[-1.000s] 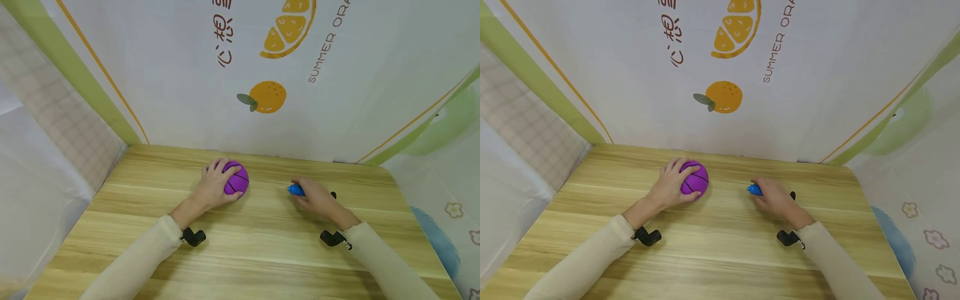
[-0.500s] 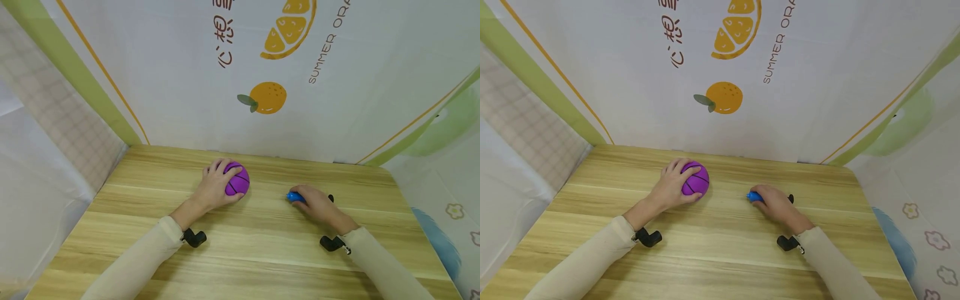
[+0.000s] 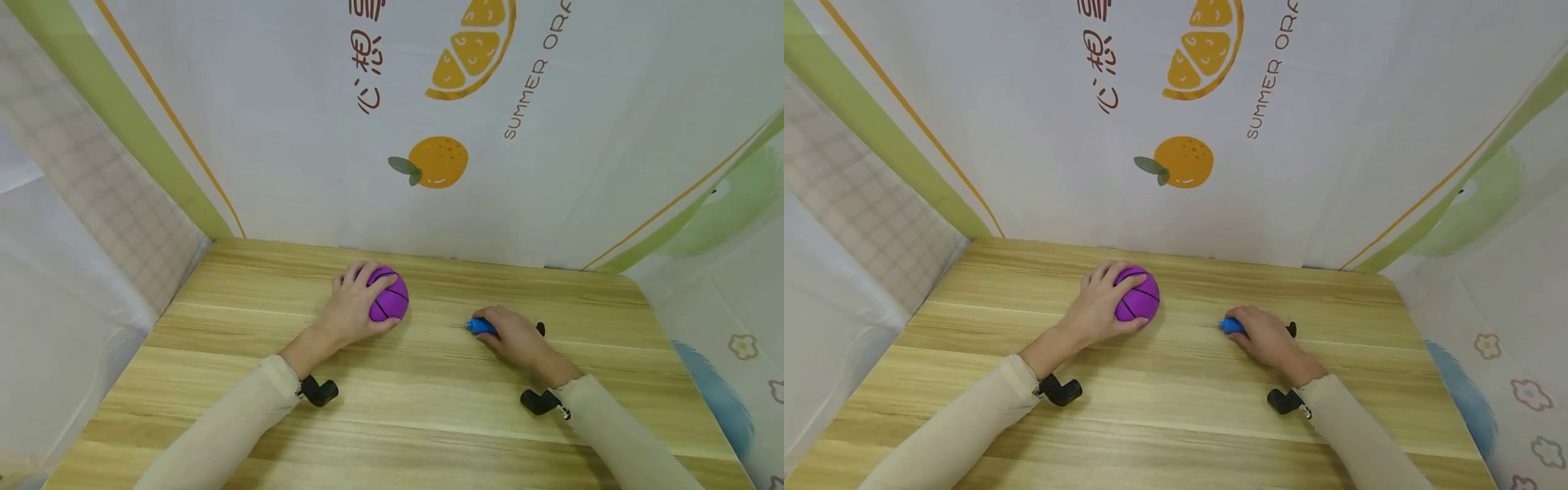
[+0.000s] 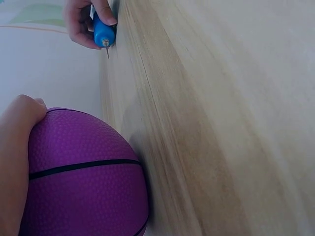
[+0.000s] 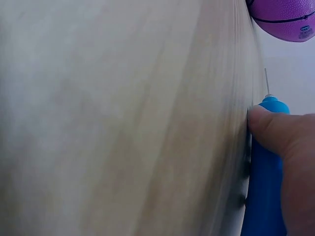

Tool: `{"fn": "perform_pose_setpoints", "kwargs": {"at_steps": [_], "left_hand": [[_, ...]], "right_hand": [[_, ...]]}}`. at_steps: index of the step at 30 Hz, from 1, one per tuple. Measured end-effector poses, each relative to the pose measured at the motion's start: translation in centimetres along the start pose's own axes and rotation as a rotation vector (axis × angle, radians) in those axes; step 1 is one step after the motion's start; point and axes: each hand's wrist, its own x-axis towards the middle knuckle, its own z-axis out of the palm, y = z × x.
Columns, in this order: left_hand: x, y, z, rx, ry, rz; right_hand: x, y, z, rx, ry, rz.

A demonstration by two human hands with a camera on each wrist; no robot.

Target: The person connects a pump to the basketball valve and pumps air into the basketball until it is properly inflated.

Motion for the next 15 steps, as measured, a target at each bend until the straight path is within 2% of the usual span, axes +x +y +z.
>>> {"fn": "perform_pose_setpoints", "kwargs": {"at_steps": [15], "left_hand": [[-0.13, 0.37, -0.04, 0.025, 0.017, 0.018]], "right_hand": [[-0.08, 0.04, 0.19, -0.031, 0.015, 0.013]]}}
